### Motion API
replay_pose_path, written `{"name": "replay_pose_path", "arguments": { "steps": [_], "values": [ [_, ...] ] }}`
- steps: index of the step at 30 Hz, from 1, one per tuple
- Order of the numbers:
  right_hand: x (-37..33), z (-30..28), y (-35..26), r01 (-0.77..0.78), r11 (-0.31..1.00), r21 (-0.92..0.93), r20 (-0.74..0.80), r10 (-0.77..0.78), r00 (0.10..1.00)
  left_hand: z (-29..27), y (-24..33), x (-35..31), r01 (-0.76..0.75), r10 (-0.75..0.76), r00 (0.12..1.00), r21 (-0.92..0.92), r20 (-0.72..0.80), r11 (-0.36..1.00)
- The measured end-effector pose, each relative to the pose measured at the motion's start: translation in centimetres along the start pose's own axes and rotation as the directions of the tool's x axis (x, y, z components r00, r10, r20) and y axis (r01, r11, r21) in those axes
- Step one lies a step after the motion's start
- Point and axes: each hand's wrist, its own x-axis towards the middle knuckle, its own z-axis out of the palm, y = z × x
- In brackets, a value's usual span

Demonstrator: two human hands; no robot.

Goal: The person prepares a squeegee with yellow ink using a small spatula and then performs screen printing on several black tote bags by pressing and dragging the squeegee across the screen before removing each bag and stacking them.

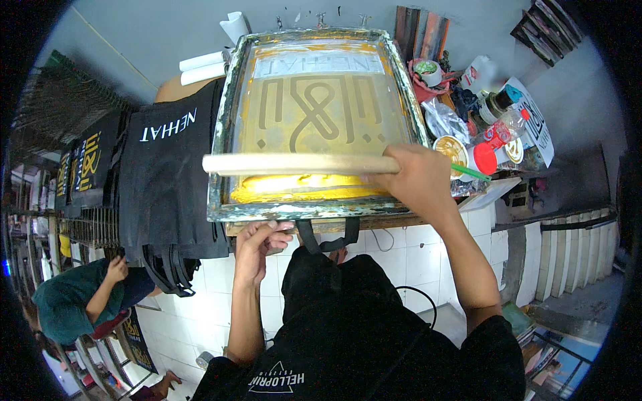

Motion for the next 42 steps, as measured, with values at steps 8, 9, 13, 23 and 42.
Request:
{"name": "replay_pose_path", "arguments": {
  "steps": [8,9,13,23,42],
  "values": [
    [-0.9,4.0,-0.4,0.15,0.988,-0.031,0.092,-0.147,0.985,-0.9,-0.2,0.5,0.143,-0.143,0.99,-0.069,0.012,0.987],
    [-0.5,4.3,-0.1,0.157,0.987,-0.037,0.086,-0.153,0.984,-0.8,-0.2,0.5,0.151,-0.151,0.989,-0.076,0.003,0.986],
    [3.5,6.3,1.3,0.168,0.985,-0.044,0.038,-0.167,0.985,-1.3,-0.5,0.8,0.176,-0.178,0.984,-0.136,0.002,0.975],
    [26.3,10.2,10.3,0.104,0.976,-0.193,0.16,-0.073,0.984,-1.1,0.5,1.0,0.321,-0.337,0.939,-0.508,0.063,0.799],
    [27.8,12.1,9.2,-0.03,0.937,-0.348,0.083,0.063,0.995,4.5,21.9,33.0,-0.439,0.392,0.785,0.877,0.479,-0.193]
  ]
}}
